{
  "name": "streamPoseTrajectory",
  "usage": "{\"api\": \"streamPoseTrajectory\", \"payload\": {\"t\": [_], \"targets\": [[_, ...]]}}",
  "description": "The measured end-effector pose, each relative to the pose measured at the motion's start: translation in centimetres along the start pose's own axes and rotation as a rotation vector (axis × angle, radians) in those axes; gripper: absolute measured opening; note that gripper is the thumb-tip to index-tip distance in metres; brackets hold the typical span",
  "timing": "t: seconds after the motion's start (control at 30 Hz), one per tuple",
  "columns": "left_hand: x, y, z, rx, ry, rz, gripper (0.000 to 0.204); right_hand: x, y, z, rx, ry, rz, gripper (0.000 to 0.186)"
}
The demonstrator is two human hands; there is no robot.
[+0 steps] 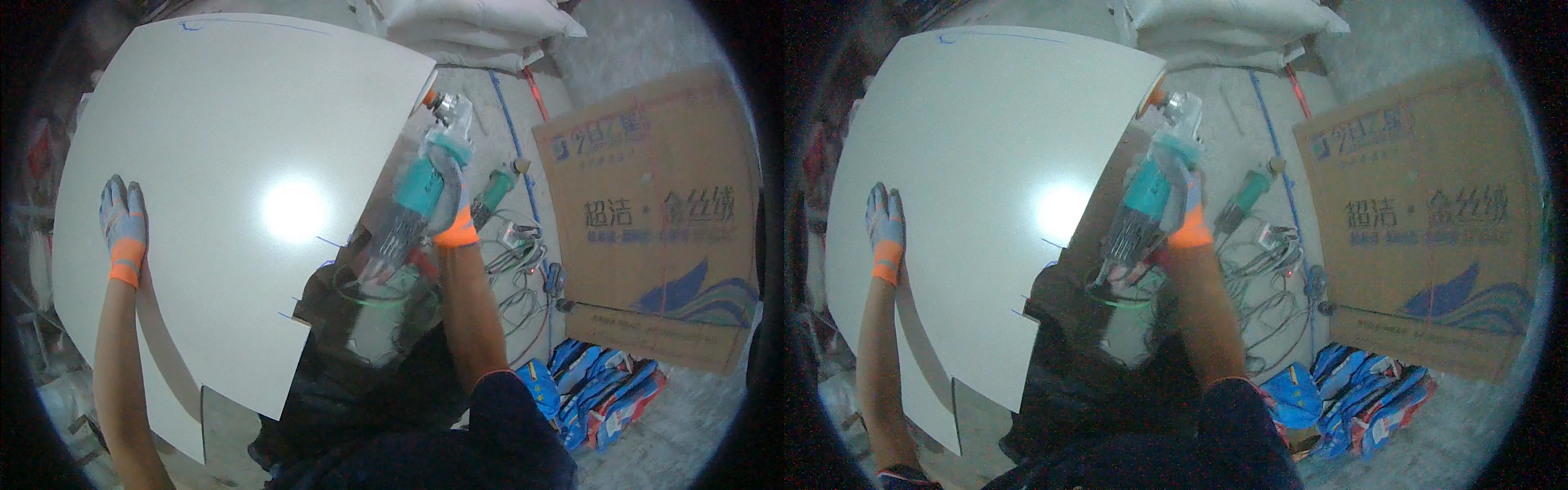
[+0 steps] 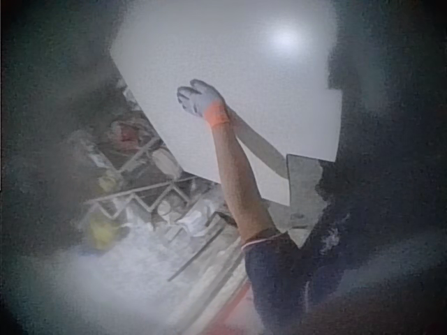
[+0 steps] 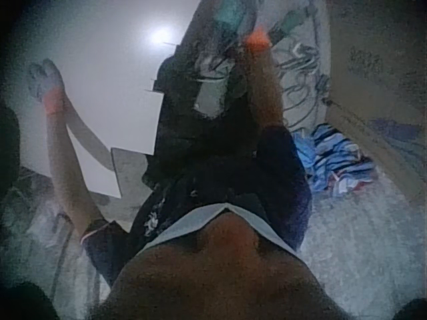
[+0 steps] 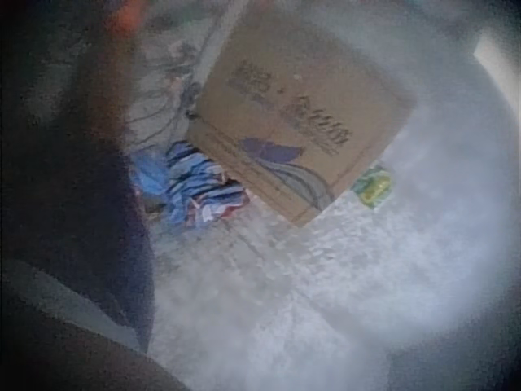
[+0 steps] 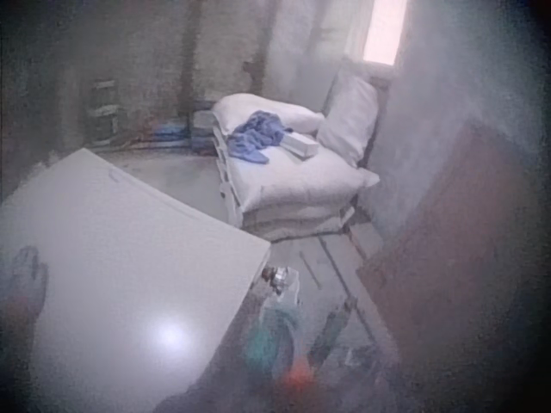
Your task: The person picks up a large white tile and places it on the floor. They then use an angle grinder to smooth the edges of the tile while sitting on the floor.
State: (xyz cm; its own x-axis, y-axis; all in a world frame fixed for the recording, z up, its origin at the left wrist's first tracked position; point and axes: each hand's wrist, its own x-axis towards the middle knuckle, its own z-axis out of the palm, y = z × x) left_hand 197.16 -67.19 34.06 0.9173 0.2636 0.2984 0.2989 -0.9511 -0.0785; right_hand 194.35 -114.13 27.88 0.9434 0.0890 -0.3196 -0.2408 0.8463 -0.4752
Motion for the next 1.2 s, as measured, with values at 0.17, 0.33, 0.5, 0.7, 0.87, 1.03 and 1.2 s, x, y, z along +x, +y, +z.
{"api": "streamPoseTrajectory", "payload": {"t": [0.17,0.33,0.5,0.7,0.87,1.03,1.2], "targets": [[0.0,0.1,0.1,0.03,-0.012,-0.022,0.054,-0.7,-0.3,0.0,-0.005,-0.099,0.063,0.042],[-0.3,0.3,-0.3,-0.022,0.006,-0.01,0.054,-2.3,0.4,0.5,0.088,-0.203,0.063,0.044],[0.0,0.3,-0.5,0.041,-0.019,-0.024,0.055,-1.5,-0.1,0.7,-0.088,0.014,0.039,0.046],[-0.2,0.2,-0.2,-0.005,-0.006,-0.015,0.055,-4.3,2.8,-0.1,0.001,-0.156,-0.089,0.04],[-0.3,0.2,-0.3,0.115,0.024,-0.001,0.055,-3.7,2.1,0.4,-0.019,-0.077,-0.036,0.042],[-0.1,0.5,-0.4,0.126,0.005,-0.003,0.054,-6.2,3.3,1.0,0.137,-0.196,0.091,0.039],[-0.3,0.4,-0.8,0.071,-0.04,-0.05,0.055,-5.0,3.3,1.2,-0.146,-0.081,-0.061,0.043]]}}
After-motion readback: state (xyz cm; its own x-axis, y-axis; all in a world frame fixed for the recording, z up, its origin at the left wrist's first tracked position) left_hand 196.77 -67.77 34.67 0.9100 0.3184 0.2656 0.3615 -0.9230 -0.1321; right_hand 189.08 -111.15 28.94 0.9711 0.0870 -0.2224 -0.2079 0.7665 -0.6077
